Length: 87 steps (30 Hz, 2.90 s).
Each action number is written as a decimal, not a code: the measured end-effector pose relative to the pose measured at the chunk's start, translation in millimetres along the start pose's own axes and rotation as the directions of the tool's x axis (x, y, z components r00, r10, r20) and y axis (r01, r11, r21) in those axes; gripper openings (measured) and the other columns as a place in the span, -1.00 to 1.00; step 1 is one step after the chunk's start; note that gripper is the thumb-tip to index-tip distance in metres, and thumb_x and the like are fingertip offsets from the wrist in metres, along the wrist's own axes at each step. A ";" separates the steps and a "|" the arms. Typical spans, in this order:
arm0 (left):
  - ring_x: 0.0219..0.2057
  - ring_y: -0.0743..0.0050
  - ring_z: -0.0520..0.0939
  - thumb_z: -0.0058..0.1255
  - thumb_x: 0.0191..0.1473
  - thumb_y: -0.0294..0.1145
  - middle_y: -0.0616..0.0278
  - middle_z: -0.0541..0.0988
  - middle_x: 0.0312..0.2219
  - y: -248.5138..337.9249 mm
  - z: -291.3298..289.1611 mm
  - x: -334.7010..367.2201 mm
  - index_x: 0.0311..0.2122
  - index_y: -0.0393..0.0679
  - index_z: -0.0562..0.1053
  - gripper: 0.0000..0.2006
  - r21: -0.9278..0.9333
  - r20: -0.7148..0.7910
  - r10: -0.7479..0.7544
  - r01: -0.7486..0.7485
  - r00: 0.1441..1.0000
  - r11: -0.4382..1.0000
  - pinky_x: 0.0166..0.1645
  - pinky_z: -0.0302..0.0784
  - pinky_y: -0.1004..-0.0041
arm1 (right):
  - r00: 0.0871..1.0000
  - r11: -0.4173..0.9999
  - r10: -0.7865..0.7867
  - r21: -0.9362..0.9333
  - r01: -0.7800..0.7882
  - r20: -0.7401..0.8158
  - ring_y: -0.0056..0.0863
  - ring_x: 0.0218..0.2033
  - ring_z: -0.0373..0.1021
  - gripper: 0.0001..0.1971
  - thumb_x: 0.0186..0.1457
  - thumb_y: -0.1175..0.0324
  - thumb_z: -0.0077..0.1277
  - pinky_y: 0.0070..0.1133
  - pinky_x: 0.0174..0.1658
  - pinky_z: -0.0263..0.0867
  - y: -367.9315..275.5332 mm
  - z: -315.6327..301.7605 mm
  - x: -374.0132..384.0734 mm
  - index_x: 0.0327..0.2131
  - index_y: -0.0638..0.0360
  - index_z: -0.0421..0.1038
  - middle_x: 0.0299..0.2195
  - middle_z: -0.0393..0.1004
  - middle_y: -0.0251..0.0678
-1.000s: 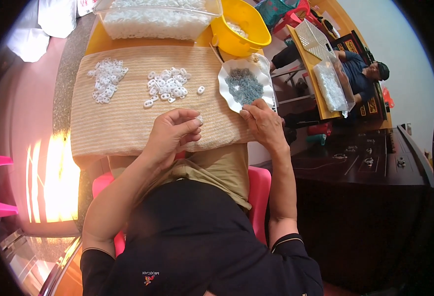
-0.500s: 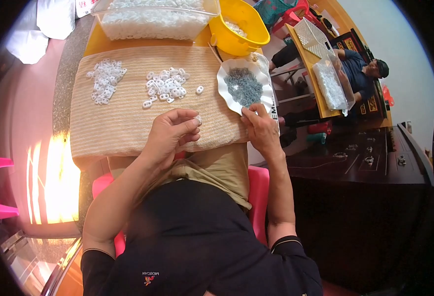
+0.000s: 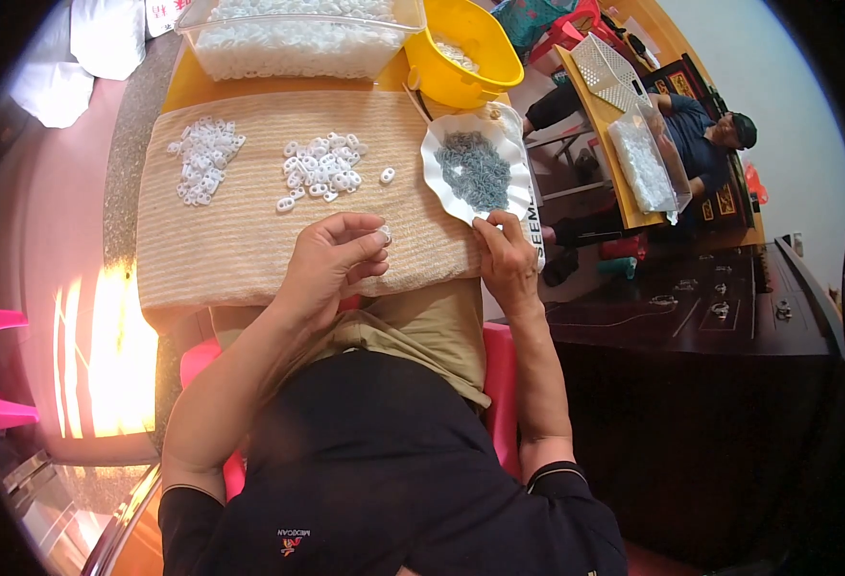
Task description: Manually assembling small white plastic clips by inserting metal components into them.
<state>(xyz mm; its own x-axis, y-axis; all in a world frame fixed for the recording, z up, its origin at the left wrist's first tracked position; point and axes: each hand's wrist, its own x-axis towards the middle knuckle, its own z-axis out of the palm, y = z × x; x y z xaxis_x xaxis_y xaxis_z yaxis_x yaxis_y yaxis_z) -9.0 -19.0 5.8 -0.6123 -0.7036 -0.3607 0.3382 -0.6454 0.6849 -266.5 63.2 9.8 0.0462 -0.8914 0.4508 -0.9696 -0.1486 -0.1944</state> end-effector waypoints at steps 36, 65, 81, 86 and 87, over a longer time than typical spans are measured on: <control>-0.39 0.55 0.60 0.05 0.08 -0.52 0.21 0.57 -0.39 -3.0 -3.0 3.3 -0.22 -0.27 0.44 -0.85 -0.161 0.056 -0.008 0.017 0.998 0.987 -0.22 0.60 0.55 | 0.862 0.046 0.202 0.874 -0.483 0.466 -0.59 -0.42 0.42 -0.92 0.05 0.56 0.08 -0.68 -0.38 0.39 -73.9 38.0 33.9 -0.34 0.37 0.46 -0.36 0.44 -0.27; -0.40 0.48 0.62 0.04 0.06 -0.56 0.14 0.58 -0.38 -1.8 -2.3 4.3 -0.22 -0.29 0.43 -0.85 -0.187 -0.019 -0.040 0.035 0.999 0.982 -0.24 0.62 0.53 | 0.806 -0.078 0.232 0.836 -0.543 0.545 -0.67 -0.38 0.37 -0.86 0.12 0.47 0.04 -0.71 -0.26 0.34 -77.8 37.9 29.7 -0.28 0.36 0.42 -0.32 0.47 -0.29; -0.41 0.52 0.61 0.05 0.06 -0.57 0.13 0.57 -0.40 0.6 0.3 3.1 -0.24 -0.35 0.44 -0.86 -0.150 -0.030 -0.022 0.017 0.999 0.989 -0.27 0.59 0.57 | 0.809 0.014 0.230 0.830 -0.558 0.540 -0.69 -0.38 0.37 -0.87 0.13 0.45 0.04 -0.72 -0.25 0.32 -77.8 37.1 30.4 -0.30 0.34 0.43 -0.35 0.47 -0.33; -0.41 0.54 0.60 0.06 0.06 -0.56 0.13 0.57 -0.41 -1.2 -0.8 2.6 -0.23 -0.38 0.45 -0.84 -0.100 -0.020 0.009 -0.010 1.000 0.995 -0.27 0.59 0.57 | 0.825 0.035 0.208 0.838 -0.544 0.526 -0.69 -0.36 0.37 -0.87 0.13 0.45 0.04 -0.72 -0.24 0.32 -78.7 35.7 30.5 -0.30 0.34 0.44 -0.34 0.47 -0.33; -0.41 0.54 0.60 0.06 0.06 -0.56 0.13 0.57 -0.41 -1.4 -1.1 2.6 -0.23 -0.38 0.45 -0.84 -0.100 -0.021 0.009 -0.011 1.000 0.995 -0.27 0.59 0.57 | 0.820 0.028 0.211 0.835 -0.550 0.532 -0.68 -0.36 0.37 -0.87 0.13 0.46 0.04 -0.72 -0.24 0.32 -79.9 34.5 31.0 -0.30 0.35 0.44 -0.34 0.47 -0.33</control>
<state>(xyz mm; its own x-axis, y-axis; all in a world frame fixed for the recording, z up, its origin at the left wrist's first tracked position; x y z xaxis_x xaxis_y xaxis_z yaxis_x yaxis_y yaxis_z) -10.2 -20.3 3.2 -0.5943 -0.7152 -0.3679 0.4142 -0.6642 0.6223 -179.3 32.7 9.3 -0.0385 -0.9901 -0.1353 0.1476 0.1282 -0.9807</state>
